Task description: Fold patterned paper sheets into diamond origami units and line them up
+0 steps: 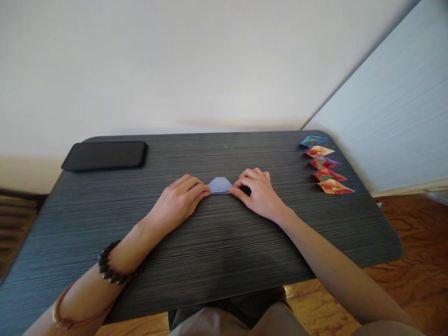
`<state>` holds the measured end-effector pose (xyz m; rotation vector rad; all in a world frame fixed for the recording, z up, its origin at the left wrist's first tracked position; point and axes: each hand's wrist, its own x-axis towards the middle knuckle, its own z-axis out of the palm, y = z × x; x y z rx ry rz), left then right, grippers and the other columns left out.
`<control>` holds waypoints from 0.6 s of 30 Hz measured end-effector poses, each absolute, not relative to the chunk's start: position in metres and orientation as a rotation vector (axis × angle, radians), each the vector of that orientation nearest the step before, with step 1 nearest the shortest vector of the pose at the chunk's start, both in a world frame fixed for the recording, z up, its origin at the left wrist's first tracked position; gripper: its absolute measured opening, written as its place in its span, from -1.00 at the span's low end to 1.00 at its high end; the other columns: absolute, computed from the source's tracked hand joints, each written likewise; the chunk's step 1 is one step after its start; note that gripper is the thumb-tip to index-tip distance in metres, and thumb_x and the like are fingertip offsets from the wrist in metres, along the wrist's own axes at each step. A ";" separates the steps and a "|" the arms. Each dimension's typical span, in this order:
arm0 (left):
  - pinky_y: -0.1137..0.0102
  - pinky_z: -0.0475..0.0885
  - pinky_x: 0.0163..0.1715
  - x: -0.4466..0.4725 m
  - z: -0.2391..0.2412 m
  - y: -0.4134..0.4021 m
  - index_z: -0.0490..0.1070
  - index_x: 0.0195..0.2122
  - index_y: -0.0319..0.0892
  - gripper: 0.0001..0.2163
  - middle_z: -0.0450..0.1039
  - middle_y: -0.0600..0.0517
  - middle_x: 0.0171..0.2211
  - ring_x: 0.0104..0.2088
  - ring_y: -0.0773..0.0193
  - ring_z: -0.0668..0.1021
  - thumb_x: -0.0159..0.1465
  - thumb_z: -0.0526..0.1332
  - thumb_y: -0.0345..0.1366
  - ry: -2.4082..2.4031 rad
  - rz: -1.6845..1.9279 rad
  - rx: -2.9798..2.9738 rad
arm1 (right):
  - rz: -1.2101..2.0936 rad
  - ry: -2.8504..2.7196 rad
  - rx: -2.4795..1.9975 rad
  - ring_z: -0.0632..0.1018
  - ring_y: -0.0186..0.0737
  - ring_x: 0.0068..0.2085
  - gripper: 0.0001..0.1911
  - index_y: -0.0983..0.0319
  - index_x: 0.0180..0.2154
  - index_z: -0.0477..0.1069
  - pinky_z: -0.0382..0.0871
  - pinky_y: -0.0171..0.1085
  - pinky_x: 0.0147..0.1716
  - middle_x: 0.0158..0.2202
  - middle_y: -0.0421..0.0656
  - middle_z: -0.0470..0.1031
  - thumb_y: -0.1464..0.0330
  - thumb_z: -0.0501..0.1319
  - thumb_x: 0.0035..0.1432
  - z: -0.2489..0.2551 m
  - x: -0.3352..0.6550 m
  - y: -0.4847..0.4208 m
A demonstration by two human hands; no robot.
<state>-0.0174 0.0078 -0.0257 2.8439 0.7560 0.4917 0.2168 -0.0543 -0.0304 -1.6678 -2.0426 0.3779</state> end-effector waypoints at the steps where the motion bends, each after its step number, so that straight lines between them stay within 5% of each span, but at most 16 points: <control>1: 0.26 0.40 -0.16 -0.017 -0.026 0.008 0.42 -0.19 -0.21 -0.83 0.45 -0.05 -0.28 -0.24 0.21 0.43 0.34 0.05 -0.31 0.761 0.506 2.835 | 0.375 -2.030 -1.684 0.35 -0.17 -0.19 -0.65 0.18 -0.38 0.47 0.04 -0.16 -0.22 -0.29 -0.16 0.45 0.07 0.12 0.20 -0.030 0.216 -0.054; 18: 0.27 0.40 -0.17 -0.021 -0.025 0.008 0.43 -0.18 -0.18 -0.84 0.44 -0.04 -0.26 -0.24 0.21 0.44 0.33 0.08 -0.31 0.722 0.498 2.851 | 0.425 -2.105 -1.526 0.36 -0.23 -0.21 -0.69 0.15 -0.42 0.50 0.07 -0.18 -0.16 -0.31 -0.20 0.35 0.06 0.23 0.08 -0.030 0.225 -0.054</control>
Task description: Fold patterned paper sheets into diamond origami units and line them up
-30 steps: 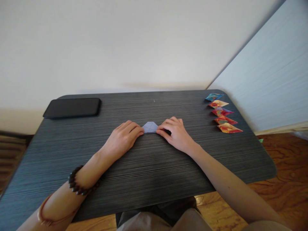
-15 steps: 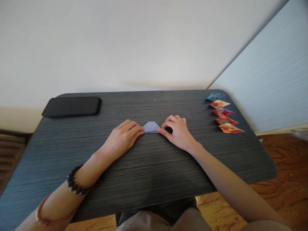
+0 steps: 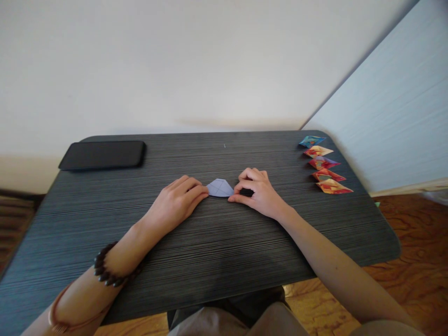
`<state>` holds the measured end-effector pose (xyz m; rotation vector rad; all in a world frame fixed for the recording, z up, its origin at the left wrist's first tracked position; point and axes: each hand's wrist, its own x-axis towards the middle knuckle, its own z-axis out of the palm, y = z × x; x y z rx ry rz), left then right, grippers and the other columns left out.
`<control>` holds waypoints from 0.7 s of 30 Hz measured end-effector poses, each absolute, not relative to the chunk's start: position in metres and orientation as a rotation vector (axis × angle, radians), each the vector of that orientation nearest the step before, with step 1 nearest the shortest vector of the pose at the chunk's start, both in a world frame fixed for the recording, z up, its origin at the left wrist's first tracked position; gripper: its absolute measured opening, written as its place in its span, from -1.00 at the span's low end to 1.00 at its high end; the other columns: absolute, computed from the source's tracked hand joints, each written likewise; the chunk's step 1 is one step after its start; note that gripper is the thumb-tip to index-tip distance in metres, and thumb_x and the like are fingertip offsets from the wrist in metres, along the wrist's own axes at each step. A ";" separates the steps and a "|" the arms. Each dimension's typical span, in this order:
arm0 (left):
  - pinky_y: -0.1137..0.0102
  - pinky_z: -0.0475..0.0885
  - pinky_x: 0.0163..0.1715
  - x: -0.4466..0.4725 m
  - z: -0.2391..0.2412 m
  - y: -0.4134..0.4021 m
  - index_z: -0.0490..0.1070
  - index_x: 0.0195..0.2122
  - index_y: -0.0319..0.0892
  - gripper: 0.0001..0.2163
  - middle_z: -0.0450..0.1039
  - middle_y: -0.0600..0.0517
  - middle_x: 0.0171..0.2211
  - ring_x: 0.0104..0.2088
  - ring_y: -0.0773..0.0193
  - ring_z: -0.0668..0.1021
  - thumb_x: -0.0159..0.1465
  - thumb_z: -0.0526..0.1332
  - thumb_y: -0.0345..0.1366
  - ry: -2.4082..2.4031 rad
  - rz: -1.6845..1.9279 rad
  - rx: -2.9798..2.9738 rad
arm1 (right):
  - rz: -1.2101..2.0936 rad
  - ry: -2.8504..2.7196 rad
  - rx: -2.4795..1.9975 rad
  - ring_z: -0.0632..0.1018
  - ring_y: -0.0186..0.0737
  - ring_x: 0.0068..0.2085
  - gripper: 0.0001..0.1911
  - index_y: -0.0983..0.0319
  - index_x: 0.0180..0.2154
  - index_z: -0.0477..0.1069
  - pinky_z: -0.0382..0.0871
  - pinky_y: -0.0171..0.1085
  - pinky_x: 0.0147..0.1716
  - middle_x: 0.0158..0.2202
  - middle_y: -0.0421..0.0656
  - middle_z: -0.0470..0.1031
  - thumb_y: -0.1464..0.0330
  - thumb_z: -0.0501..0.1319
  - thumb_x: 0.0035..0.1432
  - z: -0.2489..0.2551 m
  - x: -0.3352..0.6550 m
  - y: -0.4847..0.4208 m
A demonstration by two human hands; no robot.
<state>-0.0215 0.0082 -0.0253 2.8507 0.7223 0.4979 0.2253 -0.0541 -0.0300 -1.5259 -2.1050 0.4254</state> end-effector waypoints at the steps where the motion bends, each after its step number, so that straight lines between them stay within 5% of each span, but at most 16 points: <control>1: 0.27 0.40 -0.16 -0.021 -0.025 0.008 0.42 -0.18 -0.18 -0.84 0.44 -0.04 -0.25 -0.23 0.21 0.44 0.33 0.08 -0.32 0.721 0.496 2.836 | 0.427 -2.094 -1.542 0.36 -0.23 -0.21 -0.71 0.15 -0.42 0.50 0.08 -0.18 -0.16 -0.31 -0.20 0.34 0.08 0.21 0.11 -0.030 0.225 -0.054; 21: 0.27 0.37 -0.21 -0.017 -0.022 0.006 0.37 -0.26 -0.21 -0.83 0.42 -0.03 -0.33 -0.29 0.21 0.42 0.35 0.03 -0.30 0.837 0.422 2.736 | 0.413 -2.117 -1.673 0.37 -0.18 -0.15 -0.71 0.23 -0.42 0.42 0.18 -0.16 -0.16 -0.19 -0.12 0.33 0.18 0.13 0.22 -0.028 0.217 -0.055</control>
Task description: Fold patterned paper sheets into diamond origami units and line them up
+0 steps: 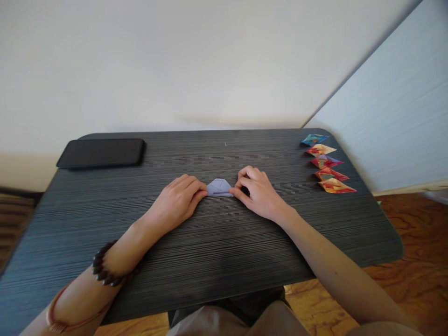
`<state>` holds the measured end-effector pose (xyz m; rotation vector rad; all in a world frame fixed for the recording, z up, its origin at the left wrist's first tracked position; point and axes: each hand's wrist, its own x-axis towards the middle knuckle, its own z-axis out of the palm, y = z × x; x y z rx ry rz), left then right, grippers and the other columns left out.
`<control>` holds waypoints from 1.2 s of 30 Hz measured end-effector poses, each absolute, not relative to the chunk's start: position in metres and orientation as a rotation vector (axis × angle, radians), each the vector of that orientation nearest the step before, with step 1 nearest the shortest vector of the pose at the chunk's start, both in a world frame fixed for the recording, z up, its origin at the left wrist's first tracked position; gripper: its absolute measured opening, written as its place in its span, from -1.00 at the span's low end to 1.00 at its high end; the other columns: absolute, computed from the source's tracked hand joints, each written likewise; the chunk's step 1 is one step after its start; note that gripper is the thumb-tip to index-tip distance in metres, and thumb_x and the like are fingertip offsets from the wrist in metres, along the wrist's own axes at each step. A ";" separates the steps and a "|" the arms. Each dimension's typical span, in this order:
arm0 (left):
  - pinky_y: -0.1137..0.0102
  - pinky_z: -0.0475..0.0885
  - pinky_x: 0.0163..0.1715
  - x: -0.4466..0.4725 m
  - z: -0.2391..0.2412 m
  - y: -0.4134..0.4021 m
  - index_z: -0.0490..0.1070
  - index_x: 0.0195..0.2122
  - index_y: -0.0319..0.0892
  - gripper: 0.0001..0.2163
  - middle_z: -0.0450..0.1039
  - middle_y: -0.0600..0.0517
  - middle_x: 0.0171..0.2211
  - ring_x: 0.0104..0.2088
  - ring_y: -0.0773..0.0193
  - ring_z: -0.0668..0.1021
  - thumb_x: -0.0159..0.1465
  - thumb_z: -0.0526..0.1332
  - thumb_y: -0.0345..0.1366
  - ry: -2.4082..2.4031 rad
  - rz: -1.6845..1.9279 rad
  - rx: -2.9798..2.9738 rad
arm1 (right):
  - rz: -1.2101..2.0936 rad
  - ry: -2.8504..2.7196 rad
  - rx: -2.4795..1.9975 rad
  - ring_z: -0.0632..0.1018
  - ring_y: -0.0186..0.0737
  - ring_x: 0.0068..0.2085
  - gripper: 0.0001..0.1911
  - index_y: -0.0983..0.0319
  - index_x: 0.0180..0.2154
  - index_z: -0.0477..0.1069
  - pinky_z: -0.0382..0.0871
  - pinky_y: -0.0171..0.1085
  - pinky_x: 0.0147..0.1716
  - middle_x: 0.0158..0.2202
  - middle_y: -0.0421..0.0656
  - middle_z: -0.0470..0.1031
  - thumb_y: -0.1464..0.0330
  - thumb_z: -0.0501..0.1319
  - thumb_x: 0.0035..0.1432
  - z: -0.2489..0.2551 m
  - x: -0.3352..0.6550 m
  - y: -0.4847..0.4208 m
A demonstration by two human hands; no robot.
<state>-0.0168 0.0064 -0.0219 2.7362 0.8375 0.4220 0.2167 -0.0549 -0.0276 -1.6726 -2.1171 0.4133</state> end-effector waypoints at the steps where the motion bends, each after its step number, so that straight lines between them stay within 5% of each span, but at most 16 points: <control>1: 0.27 0.37 -0.22 -0.016 -0.022 0.006 0.37 -0.27 -0.21 -0.83 0.42 -0.03 -0.33 -0.29 0.22 0.42 0.35 0.03 -0.29 0.853 0.416 2.725 | 0.403 -2.117 -1.685 0.37 -0.18 -0.15 -0.72 0.23 -0.42 0.41 0.18 -0.16 -0.16 -0.19 -0.12 0.33 0.18 0.14 0.22 -0.027 0.216 -0.055; 16: 0.30 0.32 -0.23 -0.013 -0.022 0.002 0.39 -0.27 -0.16 -0.79 0.43 0.00 -0.33 -0.26 0.18 0.40 0.33 0.05 -0.17 1.153 0.342 2.688 | 0.450 -2.068 -1.770 0.37 -0.15 -0.12 -0.83 0.21 -0.30 0.34 0.17 -0.18 -0.17 -0.15 -0.11 0.31 0.23 0.16 0.20 -0.027 0.213 -0.051; 25: 0.11 0.17 -0.12 -0.017 -0.027 0.011 0.42 -0.22 -0.06 -0.78 0.37 0.00 -0.18 -0.08 0.03 0.29 0.25 0.14 -0.06 1.297 0.305 2.513 | 0.521 -2.052 -1.770 0.36 -0.15 -0.08 -0.86 0.17 -0.27 0.36 0.15 -0.17 -0.14 -0.11 -0.13 0.31 0.24 0.17 0.20 -0.028 0.213 -0.049; 36: 0.08 0.15 -0.12 -0.017 -0.029 0.012 0.43 -0.19 -0.04 -0.77 0.34 -0.01 -0.18 -0.09 0.05 0.28 0.28 0.11 -0.07 1.244 0.321 2.533 | 0.552 -2.081 -1.723 0.36 -0.16 -0.07 -0.90 0.16 -0.26 0.37 0.18 -0.16 -0.11 -0.10 -0.15 0.32 0.28 0.15 0.22 -0.025 0.217 -0.050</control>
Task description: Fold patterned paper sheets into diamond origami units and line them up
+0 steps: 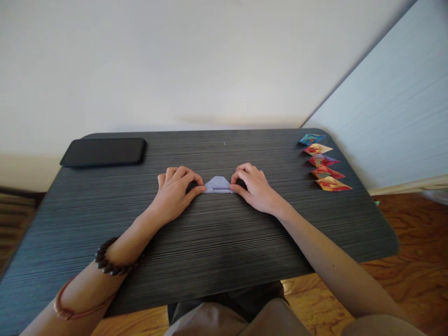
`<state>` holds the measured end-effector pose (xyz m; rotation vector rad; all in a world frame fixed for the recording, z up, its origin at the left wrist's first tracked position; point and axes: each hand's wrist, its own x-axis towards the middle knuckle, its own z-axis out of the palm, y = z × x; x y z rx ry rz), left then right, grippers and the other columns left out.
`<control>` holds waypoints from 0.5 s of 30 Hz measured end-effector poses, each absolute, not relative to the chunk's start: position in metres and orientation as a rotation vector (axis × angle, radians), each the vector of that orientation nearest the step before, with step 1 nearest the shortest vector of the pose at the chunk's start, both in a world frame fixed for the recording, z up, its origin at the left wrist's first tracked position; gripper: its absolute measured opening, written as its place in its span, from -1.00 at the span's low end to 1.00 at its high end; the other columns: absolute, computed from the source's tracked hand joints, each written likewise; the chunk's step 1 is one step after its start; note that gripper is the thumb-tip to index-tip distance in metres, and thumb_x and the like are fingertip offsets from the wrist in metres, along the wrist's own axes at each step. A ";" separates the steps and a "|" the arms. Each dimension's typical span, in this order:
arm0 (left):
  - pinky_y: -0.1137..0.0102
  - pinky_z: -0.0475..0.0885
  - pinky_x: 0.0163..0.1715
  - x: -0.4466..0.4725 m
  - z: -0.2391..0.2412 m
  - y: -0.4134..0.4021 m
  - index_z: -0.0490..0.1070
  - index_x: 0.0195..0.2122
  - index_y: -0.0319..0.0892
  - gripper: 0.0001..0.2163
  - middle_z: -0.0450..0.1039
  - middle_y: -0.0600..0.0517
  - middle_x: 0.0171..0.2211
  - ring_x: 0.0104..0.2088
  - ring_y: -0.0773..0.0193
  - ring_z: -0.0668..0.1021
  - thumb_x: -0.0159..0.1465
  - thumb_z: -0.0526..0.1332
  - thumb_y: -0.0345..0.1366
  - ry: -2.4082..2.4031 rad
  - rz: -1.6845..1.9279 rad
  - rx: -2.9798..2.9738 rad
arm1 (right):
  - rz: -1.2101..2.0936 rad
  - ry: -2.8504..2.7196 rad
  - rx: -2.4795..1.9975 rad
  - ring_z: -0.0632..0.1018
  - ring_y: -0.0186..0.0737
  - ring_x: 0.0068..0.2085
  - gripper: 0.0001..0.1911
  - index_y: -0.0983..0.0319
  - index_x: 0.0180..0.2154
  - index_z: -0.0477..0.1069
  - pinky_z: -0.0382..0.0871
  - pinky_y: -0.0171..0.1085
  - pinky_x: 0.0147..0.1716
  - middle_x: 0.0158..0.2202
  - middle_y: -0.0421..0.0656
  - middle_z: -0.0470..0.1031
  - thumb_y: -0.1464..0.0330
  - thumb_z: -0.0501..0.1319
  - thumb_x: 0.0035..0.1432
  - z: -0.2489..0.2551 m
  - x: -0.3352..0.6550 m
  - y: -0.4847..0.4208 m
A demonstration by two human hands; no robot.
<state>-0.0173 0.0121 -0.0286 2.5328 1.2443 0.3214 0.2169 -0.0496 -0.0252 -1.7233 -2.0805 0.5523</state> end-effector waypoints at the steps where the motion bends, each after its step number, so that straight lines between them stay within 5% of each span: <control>1: 0.10 0.16 -0.12 -0.017 -0.029 0.011 0.43 -0.17 -0.03 -0.78 0.33 -0.01 -0.18 -0.10 0.06 0.28 0.29 0.10 -0.10 1.209 0.346 2.565 | 0.551 -2.079 -1.728 0.36 -0.16 -0.07 -0.90 0.16 -0.26 0.37 0.18 -0.16 -0.11 -0.11 -0.15 0.32 0.28 0.16 0.21 -0.025 0.217 -0.049; 8: 0.19 0.19 -0.09 -0.018 -0.030 0.007 0.43 -0.06 0.21 -0.65 0.17 0.01 -0.12 -0.09 0.15 0.25 0.33 0.02 -0.42 0.785 0.420 2.836 | 0.558 -2.070 -1.748 0.36 -0.14 -0.08 -0.90 0.16 -0.26 0.37 0.17 -0.15 -0.12 -0.11 -0.14 0.33 0.28 0.18 0.19 -0.026 0.216 -0.049; 15: 0.20 0.23 -0.08 -0.020 -0.032 0.011 0.36 0.01 0.30 -0.56 0.13 0.03 -0.12 -0.10 0.19 0.24 0.32 0.00 -0.47 0.716 0.402 2.890 | 0.559 -2.071 -1.741 0.36 -0.15 -0.07 -0.89 0.16 -0.26 0.37 0.16 -0.16 -0.12 -0.11 -0.14 0.33 0.28 0.17 0.20 -0.026 0.216 -0.048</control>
